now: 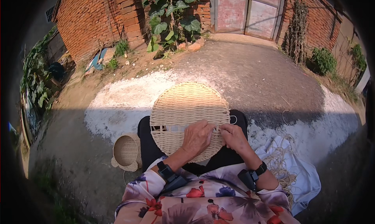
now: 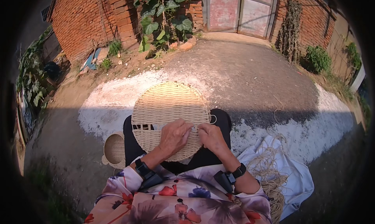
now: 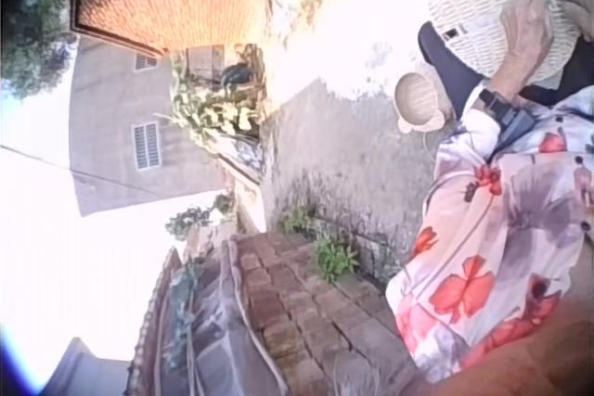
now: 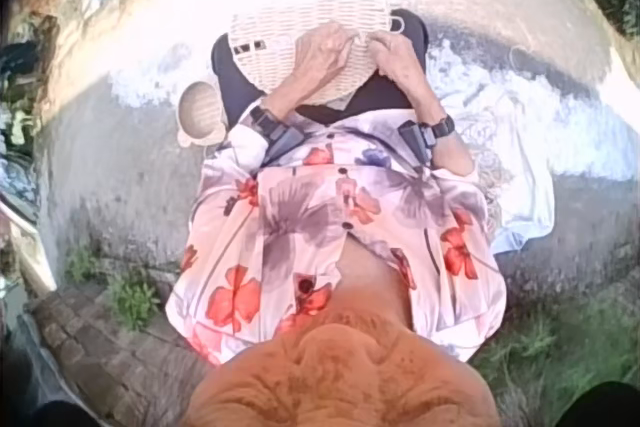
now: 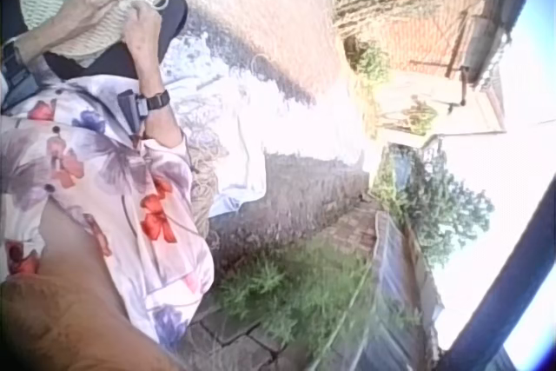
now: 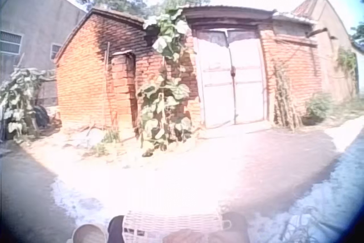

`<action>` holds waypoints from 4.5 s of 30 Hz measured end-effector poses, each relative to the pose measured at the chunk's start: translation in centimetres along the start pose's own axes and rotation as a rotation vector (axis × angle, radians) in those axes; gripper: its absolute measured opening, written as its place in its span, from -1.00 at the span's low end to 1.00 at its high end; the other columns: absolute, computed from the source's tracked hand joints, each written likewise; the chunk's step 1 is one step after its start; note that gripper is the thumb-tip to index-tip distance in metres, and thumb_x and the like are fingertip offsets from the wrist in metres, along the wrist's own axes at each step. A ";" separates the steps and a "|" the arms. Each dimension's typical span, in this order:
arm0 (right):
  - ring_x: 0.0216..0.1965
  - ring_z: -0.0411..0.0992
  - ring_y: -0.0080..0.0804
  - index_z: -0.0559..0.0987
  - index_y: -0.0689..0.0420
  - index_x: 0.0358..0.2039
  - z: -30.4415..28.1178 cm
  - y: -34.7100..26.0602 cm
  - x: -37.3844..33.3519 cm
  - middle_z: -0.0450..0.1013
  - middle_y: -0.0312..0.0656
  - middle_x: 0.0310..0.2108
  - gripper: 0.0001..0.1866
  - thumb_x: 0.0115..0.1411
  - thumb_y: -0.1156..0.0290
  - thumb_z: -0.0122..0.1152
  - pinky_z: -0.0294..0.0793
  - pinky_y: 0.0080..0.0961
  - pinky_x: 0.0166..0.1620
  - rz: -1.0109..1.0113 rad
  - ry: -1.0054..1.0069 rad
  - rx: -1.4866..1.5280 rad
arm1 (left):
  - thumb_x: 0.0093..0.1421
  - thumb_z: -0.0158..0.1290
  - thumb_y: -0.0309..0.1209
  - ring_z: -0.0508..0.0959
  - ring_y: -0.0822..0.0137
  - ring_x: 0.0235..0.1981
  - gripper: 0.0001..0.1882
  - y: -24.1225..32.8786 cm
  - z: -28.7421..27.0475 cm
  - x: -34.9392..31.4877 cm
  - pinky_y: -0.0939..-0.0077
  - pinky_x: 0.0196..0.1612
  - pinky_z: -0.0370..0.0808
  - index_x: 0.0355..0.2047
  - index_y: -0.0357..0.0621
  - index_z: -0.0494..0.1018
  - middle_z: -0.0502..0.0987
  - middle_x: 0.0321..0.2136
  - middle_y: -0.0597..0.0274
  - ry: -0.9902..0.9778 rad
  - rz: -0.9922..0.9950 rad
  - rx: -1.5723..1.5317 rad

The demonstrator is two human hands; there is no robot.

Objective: Weaving and finishing the edges of a circular bamboo basket or tray by hand.

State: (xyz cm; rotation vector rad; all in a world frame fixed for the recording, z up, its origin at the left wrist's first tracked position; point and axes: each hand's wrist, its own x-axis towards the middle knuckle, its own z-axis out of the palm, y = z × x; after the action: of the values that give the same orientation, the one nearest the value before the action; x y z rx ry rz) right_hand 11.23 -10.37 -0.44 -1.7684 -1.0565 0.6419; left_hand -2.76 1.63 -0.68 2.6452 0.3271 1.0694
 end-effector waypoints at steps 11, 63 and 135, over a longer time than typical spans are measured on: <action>-0.77 0.24 -0.64 0.54 0.23 -0.14 -0.6 1.5 0.4 0.41 -0.27 -0.66 -0.76 0.26 0.39 0.05 0.17 -0.68 -0.75 0.410 -0.198 0.696 | 0.14 0.04 -0.41 0.57 -0.06 -0.58 -0.89 0.6 0.2 1.1 0.06 -0.51 0.45 -0.49 -0.13 0.47 0.54 -0.63 0.00 -0.337 -0.066 0.165; -0.45 0.52 -0.01 0.53 0.19 -0.45 3.7 -3.3 -0.9 0.47 -0.01 -0.52 -0.94 0.06 0.52 0.25 0.48 -0.18 -0.37 -0.452 0.299 -0.389 | 0.19 0.11 -0.52 0.65 0.12 -0.44 -0.82 -2.6 -3.0 -2.4 0.29 -0.44 0.53 -0.17 -0.22 0.52 0.61 -0.43 0.03 0.099 -0.228 -0.142; -0.44 0.48 0.04 0.48 0.21 -0.43 10.1 -5.4 3.0 0.46 -0.01 -0.49 -0.94 0.07 0.55 0.19 0.43 -0.07 -0.35 -0.612 0.157 -0.558 | 0.11 0.15 -0.51 0.63 0.14 -0.39 -0.89 -4.2 -6.5 -4.2 0.33 -0.35 0.54 -0.32 -0.11 0.57 0.60 -0.42 0.16 0.140 -0.377 -0.011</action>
State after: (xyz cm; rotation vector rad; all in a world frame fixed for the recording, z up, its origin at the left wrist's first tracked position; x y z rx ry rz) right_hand 2.70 -2.20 0.35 -1.7621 -1.6698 -0.1887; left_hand -10.72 5.33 -0.24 2.3691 0.8085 1.1211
